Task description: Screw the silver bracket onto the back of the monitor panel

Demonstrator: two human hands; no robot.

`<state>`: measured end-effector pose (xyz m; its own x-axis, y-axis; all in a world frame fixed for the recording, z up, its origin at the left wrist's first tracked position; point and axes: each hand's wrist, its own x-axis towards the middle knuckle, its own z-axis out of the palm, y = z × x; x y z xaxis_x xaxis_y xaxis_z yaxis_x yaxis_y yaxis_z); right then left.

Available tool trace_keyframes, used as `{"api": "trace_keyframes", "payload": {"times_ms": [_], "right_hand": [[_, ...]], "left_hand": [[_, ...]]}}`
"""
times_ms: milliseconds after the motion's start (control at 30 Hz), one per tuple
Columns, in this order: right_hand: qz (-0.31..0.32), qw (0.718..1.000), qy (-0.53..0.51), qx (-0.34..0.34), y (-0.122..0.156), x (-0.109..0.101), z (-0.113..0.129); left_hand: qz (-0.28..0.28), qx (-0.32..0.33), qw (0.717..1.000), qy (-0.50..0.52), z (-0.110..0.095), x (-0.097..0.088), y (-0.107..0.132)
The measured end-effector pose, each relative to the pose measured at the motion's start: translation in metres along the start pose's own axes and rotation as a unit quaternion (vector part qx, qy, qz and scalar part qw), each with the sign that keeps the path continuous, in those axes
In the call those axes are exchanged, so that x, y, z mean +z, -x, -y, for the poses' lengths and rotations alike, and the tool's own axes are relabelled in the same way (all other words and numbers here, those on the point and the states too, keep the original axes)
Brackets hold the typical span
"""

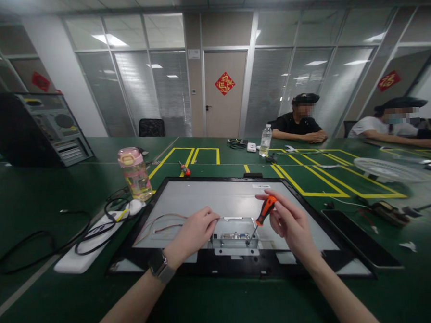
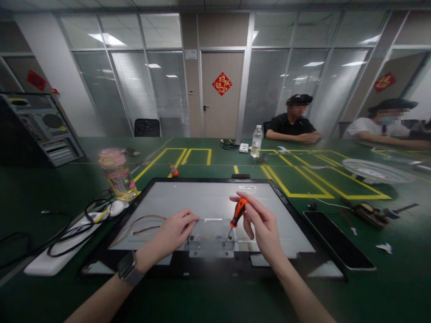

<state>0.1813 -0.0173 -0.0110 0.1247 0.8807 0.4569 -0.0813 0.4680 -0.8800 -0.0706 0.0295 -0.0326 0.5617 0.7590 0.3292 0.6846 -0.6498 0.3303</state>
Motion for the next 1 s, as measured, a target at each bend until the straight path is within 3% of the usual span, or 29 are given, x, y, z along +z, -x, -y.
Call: {"api": "trace_keyframes", "payload": {"times_ms": [433, 1000], "right_hand": [[-0.021, 0.999, 0.009, -0.032, -0.0021, 0.0002, 0.001], [-0.026, 1.0, -0.002, -0.014, -0.0023, -0.0017, -0.003]], "left_hand": [[-0.004, 0.004, 1.0, -0.002, 0.0002, 0.0002, 0.0003], [-0.003, 0.002, 1.0, 0.001, 0.0014, 0.0011, 0.0002]]}}
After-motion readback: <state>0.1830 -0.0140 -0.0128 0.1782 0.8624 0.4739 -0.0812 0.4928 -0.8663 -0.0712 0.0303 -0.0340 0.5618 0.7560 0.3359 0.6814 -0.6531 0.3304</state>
